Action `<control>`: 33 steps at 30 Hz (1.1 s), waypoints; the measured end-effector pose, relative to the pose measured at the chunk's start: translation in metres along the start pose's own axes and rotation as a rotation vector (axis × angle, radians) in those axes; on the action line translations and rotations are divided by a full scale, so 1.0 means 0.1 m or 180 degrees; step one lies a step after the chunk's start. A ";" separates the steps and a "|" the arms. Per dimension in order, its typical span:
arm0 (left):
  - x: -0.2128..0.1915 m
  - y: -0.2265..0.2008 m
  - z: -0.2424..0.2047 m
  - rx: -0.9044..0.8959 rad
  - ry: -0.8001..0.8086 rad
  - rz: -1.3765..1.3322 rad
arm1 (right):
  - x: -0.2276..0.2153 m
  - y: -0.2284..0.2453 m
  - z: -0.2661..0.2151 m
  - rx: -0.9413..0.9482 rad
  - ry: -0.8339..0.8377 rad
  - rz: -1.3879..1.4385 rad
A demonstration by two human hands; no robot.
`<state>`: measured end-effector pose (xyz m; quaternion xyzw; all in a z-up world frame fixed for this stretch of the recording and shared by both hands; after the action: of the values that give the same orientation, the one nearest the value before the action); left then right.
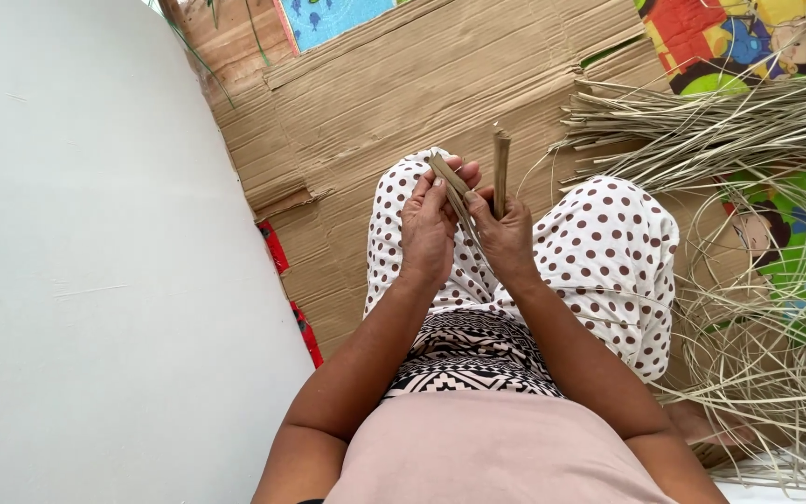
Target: Preparing and stripping natural fibers for weaving using a hand tool while sitting on the floor
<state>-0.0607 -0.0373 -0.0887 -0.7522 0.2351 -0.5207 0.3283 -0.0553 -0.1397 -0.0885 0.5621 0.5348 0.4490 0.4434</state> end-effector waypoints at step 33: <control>-0.21 -0.24 0.50 0.0746 -0.0225 -0.0670 | -0.39 -0.27 0.47 -0.1356 -0.0740 -0.2710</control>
<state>-0.0213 0.0063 -0.0960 -0.7471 0.0809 -0.5493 0.3655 -0.0155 -0.1791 -0.1258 0.2366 0.5603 0.2616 0.7494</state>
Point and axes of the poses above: each hand's wrist, its own z-axis towards the middle knuckle, its own x-axis out of the palm, y = z × x, the point moved 1 cm from there along z, towards the middle knuckle, and after that the axes turned 3 degrees about x, right-handed, at the moved point
